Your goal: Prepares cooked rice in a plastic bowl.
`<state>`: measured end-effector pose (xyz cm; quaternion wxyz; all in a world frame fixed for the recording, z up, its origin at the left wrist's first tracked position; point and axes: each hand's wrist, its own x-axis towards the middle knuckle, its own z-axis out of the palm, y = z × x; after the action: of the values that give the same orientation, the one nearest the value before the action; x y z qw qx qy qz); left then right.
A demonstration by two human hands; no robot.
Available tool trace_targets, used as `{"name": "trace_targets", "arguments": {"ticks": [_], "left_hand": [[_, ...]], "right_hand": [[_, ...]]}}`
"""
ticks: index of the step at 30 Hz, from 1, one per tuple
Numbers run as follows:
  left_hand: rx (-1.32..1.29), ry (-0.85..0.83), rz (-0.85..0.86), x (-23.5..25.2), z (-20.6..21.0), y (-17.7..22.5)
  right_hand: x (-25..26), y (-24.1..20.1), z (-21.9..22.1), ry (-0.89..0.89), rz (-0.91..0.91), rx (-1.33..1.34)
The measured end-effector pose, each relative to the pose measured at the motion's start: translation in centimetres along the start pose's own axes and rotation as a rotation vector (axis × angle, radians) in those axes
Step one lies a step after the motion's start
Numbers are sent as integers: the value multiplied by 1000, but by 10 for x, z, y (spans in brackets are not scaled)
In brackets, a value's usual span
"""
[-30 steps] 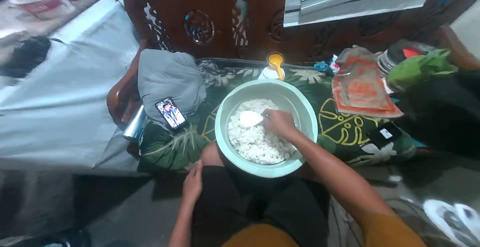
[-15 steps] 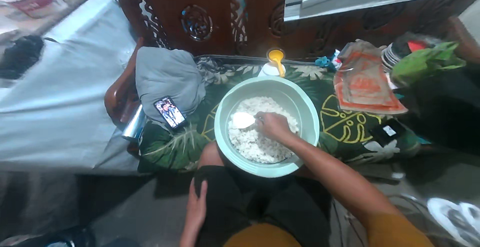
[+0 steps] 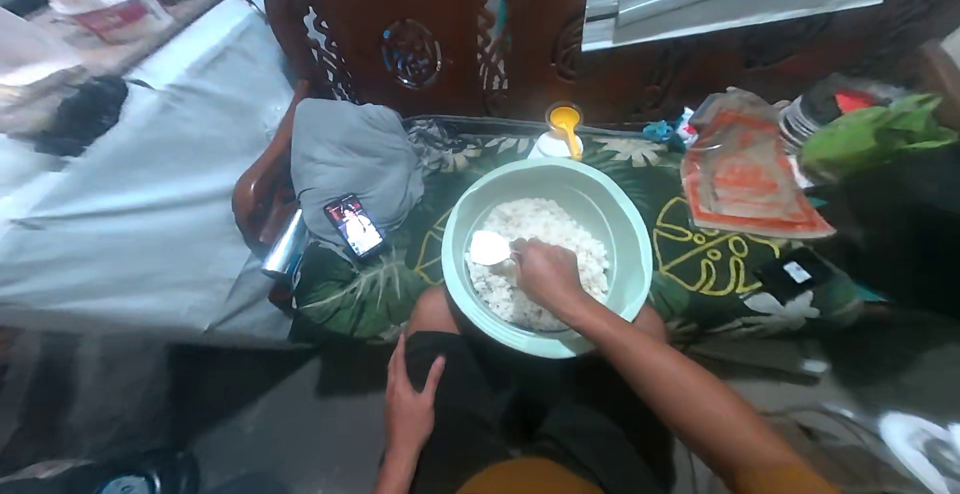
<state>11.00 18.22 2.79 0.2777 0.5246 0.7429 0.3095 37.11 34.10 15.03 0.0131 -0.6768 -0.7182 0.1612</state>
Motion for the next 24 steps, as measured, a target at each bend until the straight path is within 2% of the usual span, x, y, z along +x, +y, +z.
{"name": "trace_targets", "arguments": {"ticks": [5,9,13,17,19,24], "left_hand": [[-25,15,5,-5,-2,1],[-160,213,199,3,-3,9],[-332,280,289,27,-10,43],[-555,206,367,56,-15,91],[-739,172,334,73,-14,115],[-1291,114,-44,105,-13,180]], "right_hand": [[-4,-10,8,23,-14,6],[-9,-18,3,-3,26,17],[-15,-4,3,-116,127,176],[-15,9,8,-149,170,369],[-15,13,7,-98,158,424],[-36,5,-30,98,112,435]]}}
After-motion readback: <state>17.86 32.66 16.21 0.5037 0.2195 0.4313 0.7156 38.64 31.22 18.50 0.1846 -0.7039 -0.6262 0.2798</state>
